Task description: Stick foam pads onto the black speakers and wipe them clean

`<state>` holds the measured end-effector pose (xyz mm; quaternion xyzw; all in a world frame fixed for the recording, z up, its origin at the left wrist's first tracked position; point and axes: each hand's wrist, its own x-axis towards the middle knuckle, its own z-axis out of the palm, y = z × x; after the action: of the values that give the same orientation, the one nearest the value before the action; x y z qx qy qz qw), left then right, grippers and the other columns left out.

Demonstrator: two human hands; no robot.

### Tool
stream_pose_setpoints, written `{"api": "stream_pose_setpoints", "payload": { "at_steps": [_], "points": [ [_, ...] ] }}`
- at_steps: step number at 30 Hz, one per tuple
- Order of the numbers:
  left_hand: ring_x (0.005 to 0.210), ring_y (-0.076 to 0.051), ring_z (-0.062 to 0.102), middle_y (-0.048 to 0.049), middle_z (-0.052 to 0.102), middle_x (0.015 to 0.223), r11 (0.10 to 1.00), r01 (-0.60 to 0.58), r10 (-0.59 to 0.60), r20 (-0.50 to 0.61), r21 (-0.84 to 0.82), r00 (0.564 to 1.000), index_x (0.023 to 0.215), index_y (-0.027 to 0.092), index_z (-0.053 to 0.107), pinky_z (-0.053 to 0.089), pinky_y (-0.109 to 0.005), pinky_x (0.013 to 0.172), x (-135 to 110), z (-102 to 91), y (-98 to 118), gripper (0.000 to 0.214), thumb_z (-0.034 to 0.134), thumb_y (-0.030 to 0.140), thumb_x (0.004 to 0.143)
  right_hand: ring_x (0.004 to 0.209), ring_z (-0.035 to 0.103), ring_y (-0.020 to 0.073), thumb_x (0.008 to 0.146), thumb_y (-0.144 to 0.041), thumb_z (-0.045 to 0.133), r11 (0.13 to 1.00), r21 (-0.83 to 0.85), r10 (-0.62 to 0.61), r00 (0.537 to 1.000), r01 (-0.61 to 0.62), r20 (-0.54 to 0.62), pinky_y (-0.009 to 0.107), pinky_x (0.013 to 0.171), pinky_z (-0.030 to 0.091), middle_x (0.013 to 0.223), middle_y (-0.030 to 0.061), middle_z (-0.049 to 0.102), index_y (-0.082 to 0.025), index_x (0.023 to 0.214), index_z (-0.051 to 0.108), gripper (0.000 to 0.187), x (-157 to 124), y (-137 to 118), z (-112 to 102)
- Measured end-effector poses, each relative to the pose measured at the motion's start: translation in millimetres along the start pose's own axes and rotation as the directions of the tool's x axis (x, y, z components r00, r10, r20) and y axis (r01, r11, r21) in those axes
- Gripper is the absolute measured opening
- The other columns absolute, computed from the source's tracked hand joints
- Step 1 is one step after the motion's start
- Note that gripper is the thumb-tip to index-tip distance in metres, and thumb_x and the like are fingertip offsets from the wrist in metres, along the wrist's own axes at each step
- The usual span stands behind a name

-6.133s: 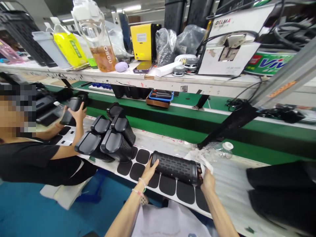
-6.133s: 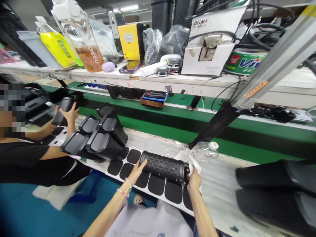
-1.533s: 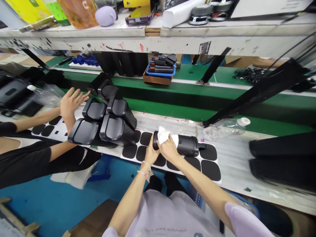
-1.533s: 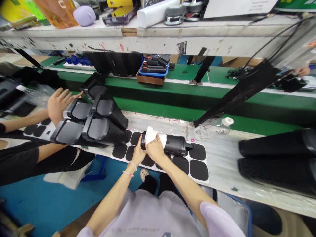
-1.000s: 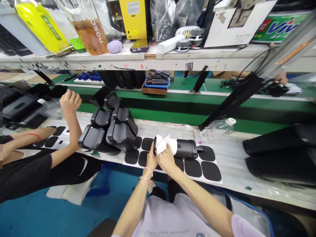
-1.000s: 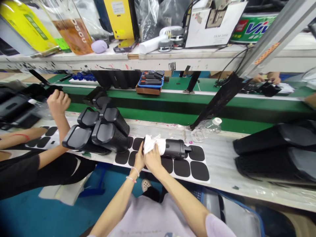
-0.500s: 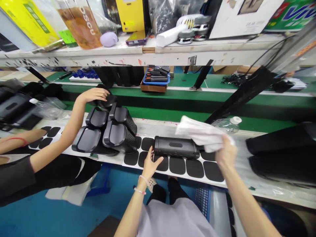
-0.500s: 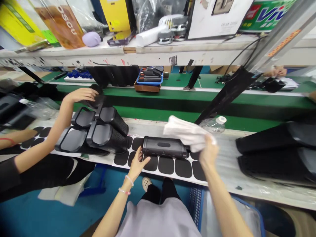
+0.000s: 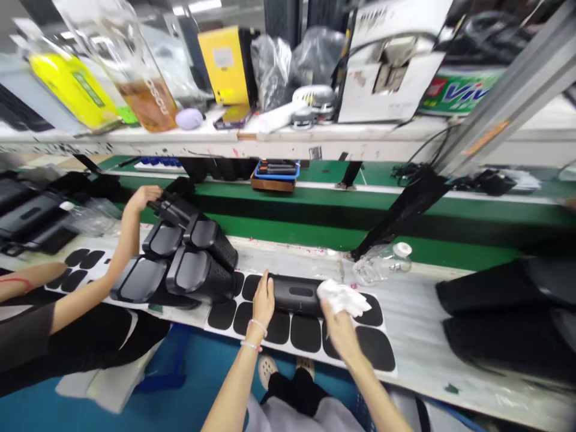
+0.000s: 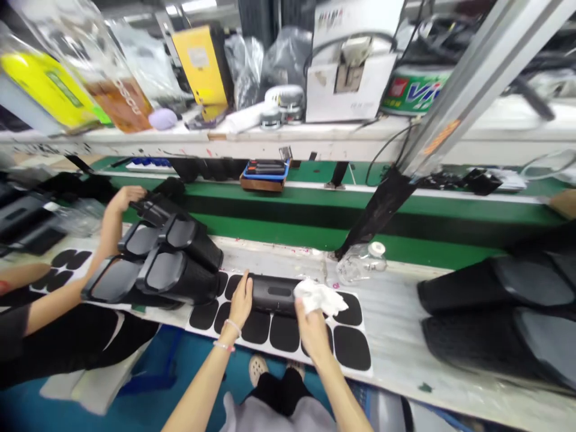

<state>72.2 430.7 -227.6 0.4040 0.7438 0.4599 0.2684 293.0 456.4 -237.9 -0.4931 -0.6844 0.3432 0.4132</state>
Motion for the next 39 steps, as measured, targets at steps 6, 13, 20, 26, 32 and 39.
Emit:
{"api": "stream_pose_setpoints", "payload": {
  "at_steps": [6, 13, 20, 26, 32, 39],
  "points": [
    [0.144, -0.025, 0.030, -0.0137, 0.034, 0.154, 0.998, 0.032, -0.032, -0.009, -0.046, 0.999, 0.147, 0.013, 0.034, 0.023, -0.040, 0.120, -30.4, -7.3, -11.8, 0.070, 0.054, 0.044, 0.087, 0.121, 0.055, 0.0343, 0.097, -0.036, 0.041, 0.831, -0.307, -0.422, 0.885, 0.464, 0.195, 0.055, 0.103, 0.040, 0.126, 0.0177, 0.062, -0.012, 0.123, 0.063, 0.043, -2.5, 4.1, 41.3],
    [0.129, -0.024, 0.052, -0.0148, 0.055, 0.138, 0.994, 0.067, -0.068, -0.004, -0.085, 0.998, 0.143, 0.010, 0.042, 0.037, -0.036, 0.111, -31.4, -16.6, -20.0, 0.060, 0.051, 0.032, 0.087, 0.117, 0.059, 0.0280, 0.099, -0.028, 0.036, 0.589, -0.317, -0.619, 0.667, 0.743, 0.415, 0.046, 0.102, 0.042, 0.123, 0.0173, 0.064, -0.010, 0.128, 0.060, 0.042, 32.0, -26.4, 94.6],
    [0.130, -0.028, 0.050, -0.0177, 0.051, 0.141, 0.997, 0.076, -0.076, 0.014, -0.001, 0.997, 0.144, 0.007, 0.039, 0.036, -0.038, 0.110, -33.6, -16.1, -21.0, 0.061, 0.048, 0.033, 0.089, 0.102, 0.064, 0.0339, 0.099, -0.028, 0.031, 0.642, -0.490, -0.554, 0.798, 0.590, 0.235, 0.056, 0.100, 0.036, 0.098, 0.0189, 0.072, -0.009, 0.113, 0.068, 0.044, 46.4, 8.9, 52.7],
    [0.131, -0.025, 0.050, -0.0140, 0.048, 0.145, 0.996, 0.072, -0.077, 0.088, 0.058, 0.993, 0.148, 0.011, 0.031, 0.037, -0.035, 0.108, -33.1, -17.8, -20.8, 0.061, 0.040, 0.026, 0.091, 0.118, 0.056, 0.0259, 0.094, -0.020, 0.039, 0.435, -0.517, -0.751, 0.614, 0.737, 0.242, 0.043, 0.106, 0.034, 0.127, 0.0131, 0.062, -0.011, 0.129, 0.057, 0.041, 11.2, -27.7, 111.9],
    [0.136, -0.025, 0.043, -0.0119, 0.044, 0.149, 0.992, 0.094, -0.105, 0.138, 0.088, 0.985, 0.151, 0.014, 0.026, 0.031, -0.034, 0.112, -28.0, -21.2, -15.2, 0.062, 0.039, 0.032, 0.093, 0.090, 0.066, 0.0296, 0.090, -0.009, 0.030, 0.309, -0.718, -0.689, 0.667, 0.624, 0.283, 0.053, 0.096, 0.041, 0.092, 0.0138, 0.073, -0.016, 0.104, 0.072, 0.045, 36.9, 46.5, 34.5],
    [0.127, -0.029, 0.052, -0.0120, 0.053, 0.142, 0.977, 0.189, -0.205, 0.209, 0.097, 0.956, 0.152, 0.018, 0.023, 0.037, -0.039, 0.106, -28.8, -26.2, -11.1, 0.064, 0.040, 0.034, 0.092, 0.105, 0.063, 0.0328, 0.094, -0.021, 0.033, 0.411, -0.709, -0.635, 0.738, 0.573, 0.229, 0.056, 0.101, 0.038, 0.107, 0.0156, 0.071, -0.017, 0.109, 0.071, 0.042, 33.5, 54.5, 42.6]
  ]
}}
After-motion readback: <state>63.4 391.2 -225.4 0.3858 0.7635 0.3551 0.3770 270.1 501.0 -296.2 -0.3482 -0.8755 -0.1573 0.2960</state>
